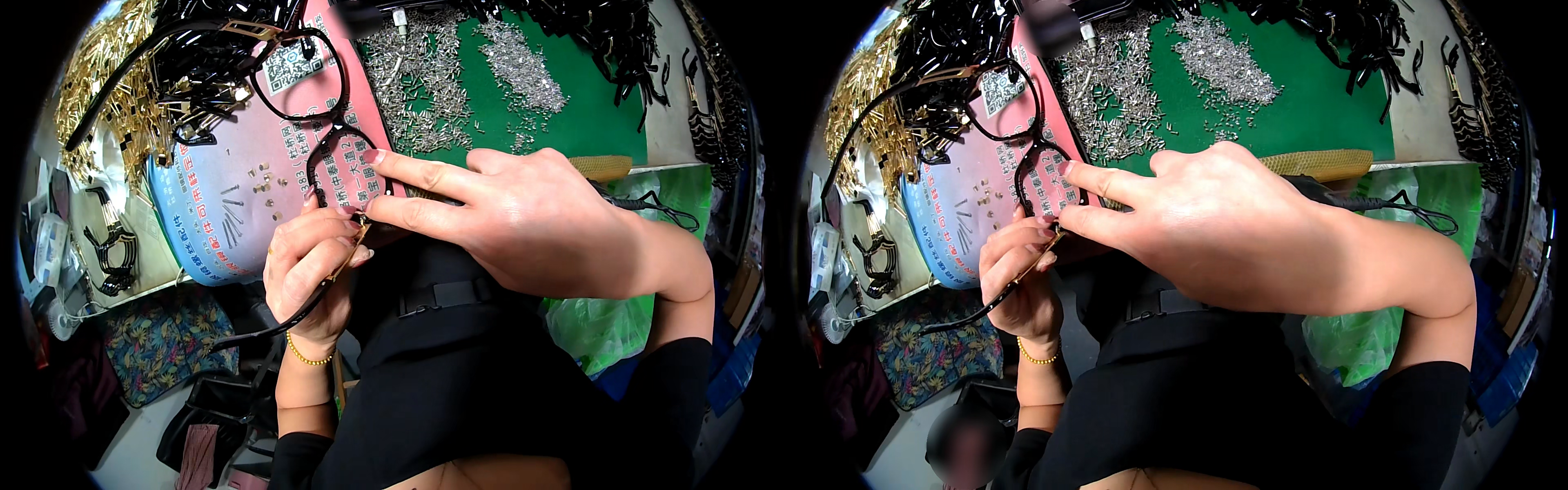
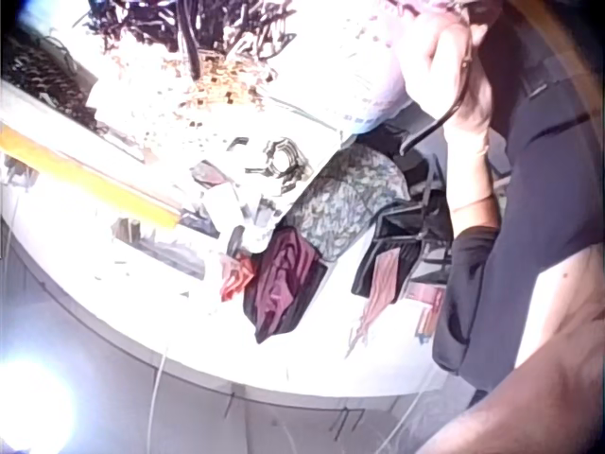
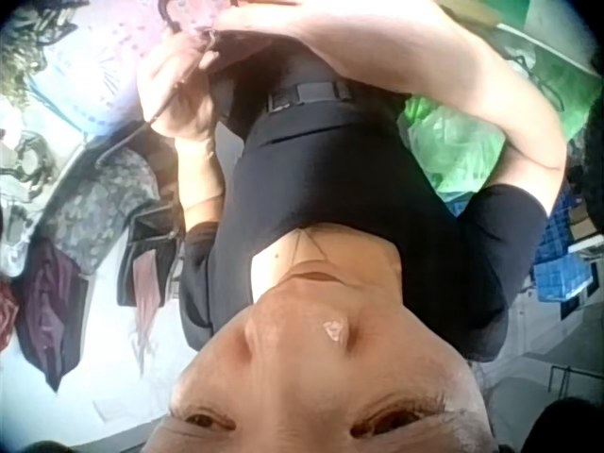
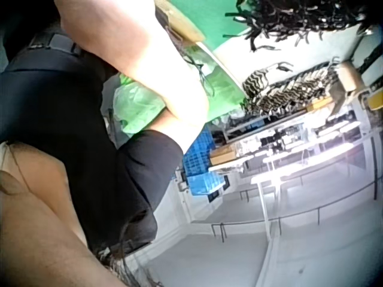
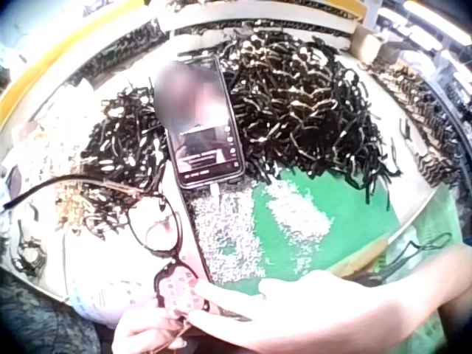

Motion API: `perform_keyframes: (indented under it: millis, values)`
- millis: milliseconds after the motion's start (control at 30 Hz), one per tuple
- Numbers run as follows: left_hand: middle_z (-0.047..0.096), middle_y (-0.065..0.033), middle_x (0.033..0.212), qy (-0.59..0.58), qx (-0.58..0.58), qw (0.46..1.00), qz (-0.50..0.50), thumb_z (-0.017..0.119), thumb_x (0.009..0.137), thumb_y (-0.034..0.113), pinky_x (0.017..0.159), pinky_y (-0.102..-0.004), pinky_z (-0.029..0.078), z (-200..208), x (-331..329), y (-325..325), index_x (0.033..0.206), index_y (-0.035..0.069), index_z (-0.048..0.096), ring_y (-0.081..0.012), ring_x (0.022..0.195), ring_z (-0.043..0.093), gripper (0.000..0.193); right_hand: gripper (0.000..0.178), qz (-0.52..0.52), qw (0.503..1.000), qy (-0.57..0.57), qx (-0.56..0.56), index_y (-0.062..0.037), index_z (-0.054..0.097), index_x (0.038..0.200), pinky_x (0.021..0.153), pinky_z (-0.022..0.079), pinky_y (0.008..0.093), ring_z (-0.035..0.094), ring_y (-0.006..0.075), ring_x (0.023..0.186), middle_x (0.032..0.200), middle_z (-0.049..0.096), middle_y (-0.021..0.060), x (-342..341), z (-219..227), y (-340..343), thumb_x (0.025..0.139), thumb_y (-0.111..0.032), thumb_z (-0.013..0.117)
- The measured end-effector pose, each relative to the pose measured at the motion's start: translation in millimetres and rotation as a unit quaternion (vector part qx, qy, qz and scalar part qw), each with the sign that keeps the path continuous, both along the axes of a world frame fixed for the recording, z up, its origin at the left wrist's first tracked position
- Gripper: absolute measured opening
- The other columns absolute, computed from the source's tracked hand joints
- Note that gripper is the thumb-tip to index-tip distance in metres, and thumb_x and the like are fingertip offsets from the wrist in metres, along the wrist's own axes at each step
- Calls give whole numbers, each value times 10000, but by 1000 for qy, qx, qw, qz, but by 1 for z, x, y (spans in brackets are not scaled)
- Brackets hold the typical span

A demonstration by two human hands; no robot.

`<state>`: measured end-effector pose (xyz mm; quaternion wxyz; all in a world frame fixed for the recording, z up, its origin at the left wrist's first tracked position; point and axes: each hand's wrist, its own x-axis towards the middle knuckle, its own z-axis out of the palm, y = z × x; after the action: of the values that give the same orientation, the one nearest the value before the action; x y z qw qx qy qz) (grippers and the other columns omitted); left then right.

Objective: The person repeatedly assembles eyeglasses by inserting small metal pins into the temples using a wooden-handled tool. They pick up a pair of glasses, insert a pin into the hinge, and place the assembled glasses on the table, repeating this process multiple times.

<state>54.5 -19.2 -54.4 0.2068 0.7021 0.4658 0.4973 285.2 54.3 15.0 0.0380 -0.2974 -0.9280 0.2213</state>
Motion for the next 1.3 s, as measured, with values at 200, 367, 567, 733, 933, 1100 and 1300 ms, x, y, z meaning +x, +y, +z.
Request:
perform_keyframes:
  millis: [200,367,567,733,933,1100,1300]
  values:
    - [692,-91,886,55,-2,998,-7,829,702,-40,910,-478,573,9,0,2,973,41,621,-287,863,705,351,633,0,1000,-2,3,-218,644,1309,478,498,261,613,154,670,1426,604,16,1,0,1,715,-14,717]
    - [674,-93,855,112,-29,993,-4,781,682,-48,810,-442,580,19,5,3,933,37,650,-287,818,699,295,612,5,1000,-7,-15,-210,655,1292,486,505,271,618,166,673,1435,599,14,2,0,1,716,-12,714]
    - [654,-86,831,110,-47,993,-20,820,669,-61,700,-378,565,19,1,6,965,55,632,-279,781,692,369,601,21,999,-6,-33,-207,660,1285,500,517,281,628,180,681,1452,585,23,6,2,8,719,-11,712]
    - [678,-126,973,89,-49,995,-21,738,817,-99,1034,-554,504,9,-2,-4,1052,66,632,-246,890,694,306,551,27,999,-16,-6,-210,665,1274,491,513,276,616,165,670,1446,587,32,4,0,4,752,-37,700]
    - [487,-86,1016,27,-74,997,3,732,827,-89,1023,-588,504,3,-4,-9,993,85,639,-255,846,684,257,404,37,980,15,194,-234,686,1216,449,438,227,566,116,636,1284,688,10,-6,-20,4,813,-203,691]
    - [488,-88,1009,-9,-91,996,6,747,818,-85,984,-550,532,-5,-10,-12,967,66,638,-242,834,676,238,329,50,974,46,217,-123,688,1155,461,538,281,654,177,663,1101,715,85,-6,-16,5,851,-237,637]
    - [605,-154,1161,100,-16,992,73,831,737,-69,853,-330,582,-11,6,-11,943,-4,745,-239,920,678,232,289,-53,987,-23,152,-69,590,1047,484,525,292,644,192,714,953,564,67,29,13,9,774,-110,676]
